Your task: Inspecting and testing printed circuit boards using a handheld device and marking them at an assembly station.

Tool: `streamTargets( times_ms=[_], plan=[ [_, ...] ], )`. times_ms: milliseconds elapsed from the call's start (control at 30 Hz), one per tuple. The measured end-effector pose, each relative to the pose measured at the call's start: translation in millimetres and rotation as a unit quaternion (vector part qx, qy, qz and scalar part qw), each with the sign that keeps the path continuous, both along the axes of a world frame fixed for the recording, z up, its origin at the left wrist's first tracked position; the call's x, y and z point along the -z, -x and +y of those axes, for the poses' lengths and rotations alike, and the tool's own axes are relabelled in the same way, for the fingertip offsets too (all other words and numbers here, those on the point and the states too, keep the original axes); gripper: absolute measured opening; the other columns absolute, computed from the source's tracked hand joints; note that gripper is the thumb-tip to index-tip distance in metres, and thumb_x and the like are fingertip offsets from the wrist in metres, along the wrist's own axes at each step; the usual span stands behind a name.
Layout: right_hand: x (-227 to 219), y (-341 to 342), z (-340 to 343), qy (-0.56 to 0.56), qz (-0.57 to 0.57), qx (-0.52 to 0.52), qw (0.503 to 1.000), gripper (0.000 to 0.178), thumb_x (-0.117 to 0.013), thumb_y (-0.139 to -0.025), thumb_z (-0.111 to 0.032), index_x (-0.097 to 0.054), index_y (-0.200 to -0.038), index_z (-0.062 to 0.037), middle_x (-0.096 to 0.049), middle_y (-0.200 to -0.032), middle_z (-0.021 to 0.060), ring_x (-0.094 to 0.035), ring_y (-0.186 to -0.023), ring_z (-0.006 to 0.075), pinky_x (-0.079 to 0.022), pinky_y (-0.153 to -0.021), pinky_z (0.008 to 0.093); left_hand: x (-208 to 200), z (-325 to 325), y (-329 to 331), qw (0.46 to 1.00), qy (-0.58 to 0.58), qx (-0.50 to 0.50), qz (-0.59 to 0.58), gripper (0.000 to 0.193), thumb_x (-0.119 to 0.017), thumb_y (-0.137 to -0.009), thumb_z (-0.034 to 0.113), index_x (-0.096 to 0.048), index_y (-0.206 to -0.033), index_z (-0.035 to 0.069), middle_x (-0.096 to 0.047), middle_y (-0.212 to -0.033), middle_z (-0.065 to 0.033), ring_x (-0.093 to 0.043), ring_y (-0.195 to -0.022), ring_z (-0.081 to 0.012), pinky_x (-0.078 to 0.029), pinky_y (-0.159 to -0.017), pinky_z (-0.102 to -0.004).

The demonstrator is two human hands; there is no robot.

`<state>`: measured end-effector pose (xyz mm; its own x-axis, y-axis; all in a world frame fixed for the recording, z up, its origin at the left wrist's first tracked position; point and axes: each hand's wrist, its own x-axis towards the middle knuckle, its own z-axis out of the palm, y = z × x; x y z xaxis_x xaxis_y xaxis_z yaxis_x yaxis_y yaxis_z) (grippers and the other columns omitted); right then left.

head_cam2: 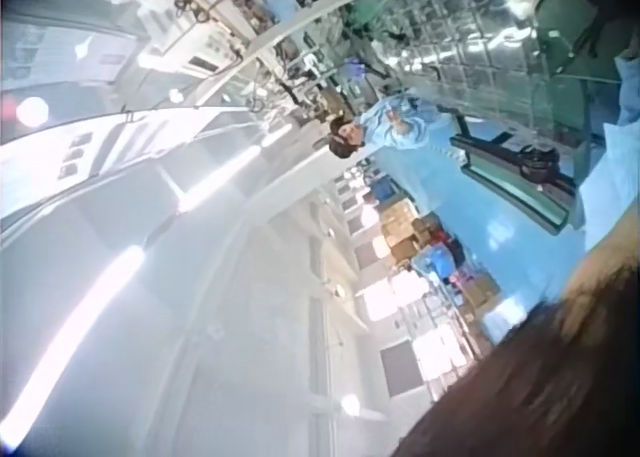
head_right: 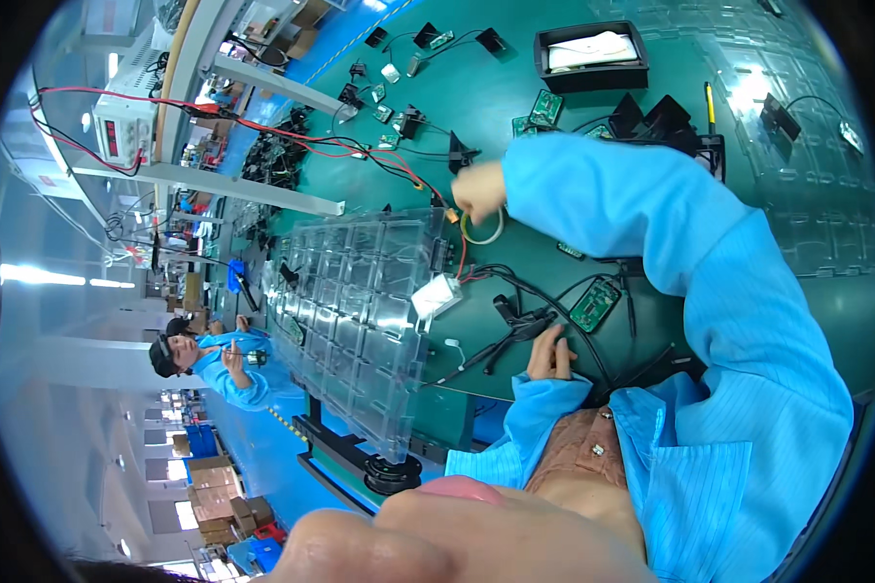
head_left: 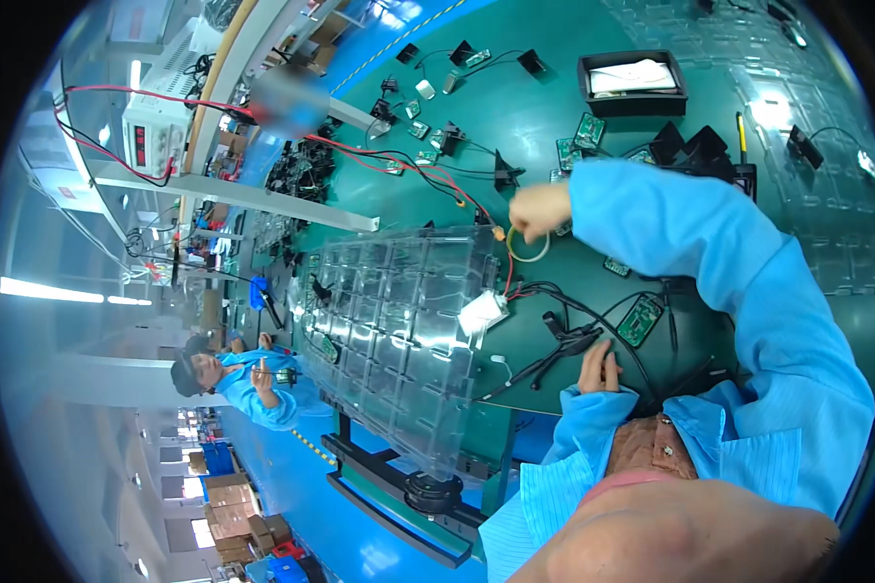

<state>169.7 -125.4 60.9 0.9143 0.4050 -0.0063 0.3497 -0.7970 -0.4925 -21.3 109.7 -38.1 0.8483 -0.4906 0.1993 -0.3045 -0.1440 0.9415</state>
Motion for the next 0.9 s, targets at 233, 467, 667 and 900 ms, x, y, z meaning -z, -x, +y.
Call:
streamTargets(
  times_ms=[233, 467, 667, 900],
  plan=[
    [83.4, 32.0, 31.7, 0.1, -0.135, 0.079, 0.983, 0.025, -0.063, -0.072, -0.026, -0.056, -0.087, -0.0067, -0.059, -0.07, 0.0095, -0.056, -0.064, 0.034, -0.046, -0.06, 0.0405, -4.4, -2.4, 1.2, 1.0, 0.005, 0.003, 0.017, 0.023, -0.049, -0.083, 0.0, -0.054, -0.106, -0.001, -0.055, -0.101, -0.0106, -0.054, -0.058, -0.0141, -0.044, -0.052, -0.021],
    [-5.3, 87.3, 3.3, -0.156, 0.018, 0.119, 0.98, 0.014, -0.058, -0.077, -0.017, -0.055, -0.083, -0.0049, -0.06, -0.069, 0.0066, -0.054, -0.057, 0.0226, -0.044, -0.054, 0.0318, 2.9, 3.2, 5.7, 0.998, 0.024, 0.001, 0.058, 0.022, -0.05, -0.083, 0.001, -0.055, -0.105, 0.0, -0.055, -0.099, -0.0102, -0.053, -0.059, -0.0133, -0.044, -0.052, -0.0206],
    [-47.1, 102.3, -34.5, -0.354, 0.009, 0.224, 0.908, 0.01, -0.052, -0.082, -0.012, -0.055, -0.082, -0.0026, -0.061, -0.07, 0.0042, -0.046, -0.051, 0.0082, -0.038, -0.047, 0.0204, 4.7, -3.0, 6.9, 0.998, 0.047, 0.0, 0.029, 0.025, -0.049, -0.083, 0.001, -0.055, -0.107, -0.001, -0.056, -0.098, -0.0105, -0.053, -0.059, -0.0131, -0.044, -0.051, -0.0205],
    [-44.3, 108.3, -30.7, -0.405, 0.027, 0.229, 0.885, 0.01, -0.052, -0.083, -0.011, -0.056, -0.083, -0.0015, -0.06, -0.07, 0.0037, -0.044, -0.05, 0.0062, -0.036, -0.046, 0.0177, -4.1, 5.9, -0.3, 0.997, 0.05, -0.041, 0.039, 0.025, -0.05, -0.083, 0.0, -0.055, -0.107, -0.001, -0.056, -0.098, -0.0108, -0.053, -0.06, -0.0131, -0.045, -0.051, -0.0207]
  ],
)
